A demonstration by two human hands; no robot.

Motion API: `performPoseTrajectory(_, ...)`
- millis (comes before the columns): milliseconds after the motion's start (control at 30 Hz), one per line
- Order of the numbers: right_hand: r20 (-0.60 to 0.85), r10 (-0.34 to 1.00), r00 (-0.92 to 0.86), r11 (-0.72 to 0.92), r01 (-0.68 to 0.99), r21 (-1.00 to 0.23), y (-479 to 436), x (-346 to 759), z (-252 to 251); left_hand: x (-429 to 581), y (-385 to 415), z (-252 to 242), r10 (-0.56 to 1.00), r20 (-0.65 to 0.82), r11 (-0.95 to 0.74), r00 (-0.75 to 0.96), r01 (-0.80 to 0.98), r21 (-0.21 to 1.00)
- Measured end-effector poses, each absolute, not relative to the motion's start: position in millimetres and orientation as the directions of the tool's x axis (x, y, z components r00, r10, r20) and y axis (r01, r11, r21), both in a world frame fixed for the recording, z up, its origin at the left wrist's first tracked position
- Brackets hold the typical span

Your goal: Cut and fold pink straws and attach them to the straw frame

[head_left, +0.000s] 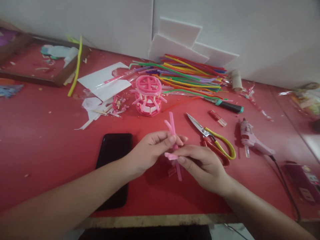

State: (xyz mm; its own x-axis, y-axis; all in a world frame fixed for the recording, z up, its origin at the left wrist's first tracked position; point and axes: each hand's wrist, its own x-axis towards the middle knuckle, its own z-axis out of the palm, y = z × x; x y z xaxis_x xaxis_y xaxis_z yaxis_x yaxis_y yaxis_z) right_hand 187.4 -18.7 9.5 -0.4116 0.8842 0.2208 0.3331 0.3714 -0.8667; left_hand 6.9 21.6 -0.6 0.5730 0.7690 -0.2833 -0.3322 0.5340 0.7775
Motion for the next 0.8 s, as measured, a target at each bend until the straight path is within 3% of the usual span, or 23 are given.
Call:
performPoseTrajectory(133, 0.346, 0.880, -0.326, 0.471, 0.498, -0.728, -14.4, 194.0, 8.9, 6.3, 24.6, 4.6, 0.822, -0.351, 0.552, 0.448, -0.474, 0.686)
performPoseTrajectory(233, 0.462, 0.799, -0.384, 0.593, 0.632, -0.499, -9.0, 202.3, 7.9, 5.2, 24.1, 5.6, 0.767, -0.408, 0.610, 0.495, -0.366, 0.703)
performPoseTrajectory(333, 0.509, 0.711, -0.485, 0.681, 0.657, -0.324, -6.1, 206.9, 7.0, 5.1, 20.6, 4.9, 0.729, -0.353, 0.536, 0.587, -0.168, 0.827)
performPoseTrajectory(433, 0.516, 0.685, -0.514, 0.701, 0.660, -0.272, -6.0, 207.1, 6.1, 5.4, 17.8, 3.9, 0.739, -0.295, 0.330, 0.605, 0.057, 0.942)
performPoseTrajectory(567, 0.511, 0.669, -0.539, 0.711, 0.664, -0.230, -3.3, 209.8, 6.9, 5.0, 17.6, 4.5, 0.729, -0.279, 0.130, 0.625, 0.274, 0.953)
performPoseTrajectory(667, 0.519, 0.638, -0.570, 0.730, 0.662, -0.171, 3.5, 220.1, 11.3, 3.4, 17.9, 7.8, 0.756, -0.268, 0.065, 0.598, 0.338, 0.939)
performPoseTrajectory(800, 0.531, 0.663, -0.528, 0.694, 0.699, -0.172, 15.0, 243.1, 17.3, 0.6, 17.0, 12.5, 0.774, -0.258, 0.095, 0.578, 0.297, 0.950)
